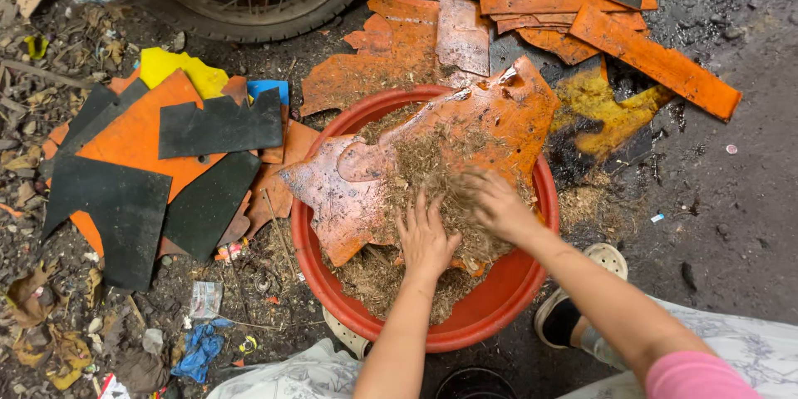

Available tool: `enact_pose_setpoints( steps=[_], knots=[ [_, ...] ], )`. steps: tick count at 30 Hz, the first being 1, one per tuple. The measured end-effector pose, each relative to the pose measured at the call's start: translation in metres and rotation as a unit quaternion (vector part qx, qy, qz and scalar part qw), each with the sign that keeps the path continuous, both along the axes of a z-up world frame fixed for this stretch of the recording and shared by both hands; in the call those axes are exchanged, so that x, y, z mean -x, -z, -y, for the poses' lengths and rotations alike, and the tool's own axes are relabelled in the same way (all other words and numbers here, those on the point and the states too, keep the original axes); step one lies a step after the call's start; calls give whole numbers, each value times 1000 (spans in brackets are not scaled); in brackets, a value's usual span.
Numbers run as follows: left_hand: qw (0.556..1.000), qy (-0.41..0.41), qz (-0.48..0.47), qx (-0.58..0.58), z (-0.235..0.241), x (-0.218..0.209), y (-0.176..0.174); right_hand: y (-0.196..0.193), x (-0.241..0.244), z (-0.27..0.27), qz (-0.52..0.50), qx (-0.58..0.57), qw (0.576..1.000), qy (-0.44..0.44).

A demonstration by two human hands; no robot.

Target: The person sits on the ground and uses a fibrous material to scrub and clean various colored flat tiles. They handle the tiles one at a time, rubbing the surface with the fibrous material over a red basin, then placing the cleaned tiles aside.

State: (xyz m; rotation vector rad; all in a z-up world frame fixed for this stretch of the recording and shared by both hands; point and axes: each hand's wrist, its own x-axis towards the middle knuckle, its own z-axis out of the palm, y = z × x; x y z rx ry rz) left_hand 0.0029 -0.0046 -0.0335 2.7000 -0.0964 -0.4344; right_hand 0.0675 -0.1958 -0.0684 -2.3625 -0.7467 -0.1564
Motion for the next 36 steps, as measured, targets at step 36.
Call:
enact_pose_setpoints(
  steps=[36],
  knots=[
    [999, 44, -8, -15, 23, 6, -40, 59, 77, 100, -423, -267, 807, 313]
  ],
)
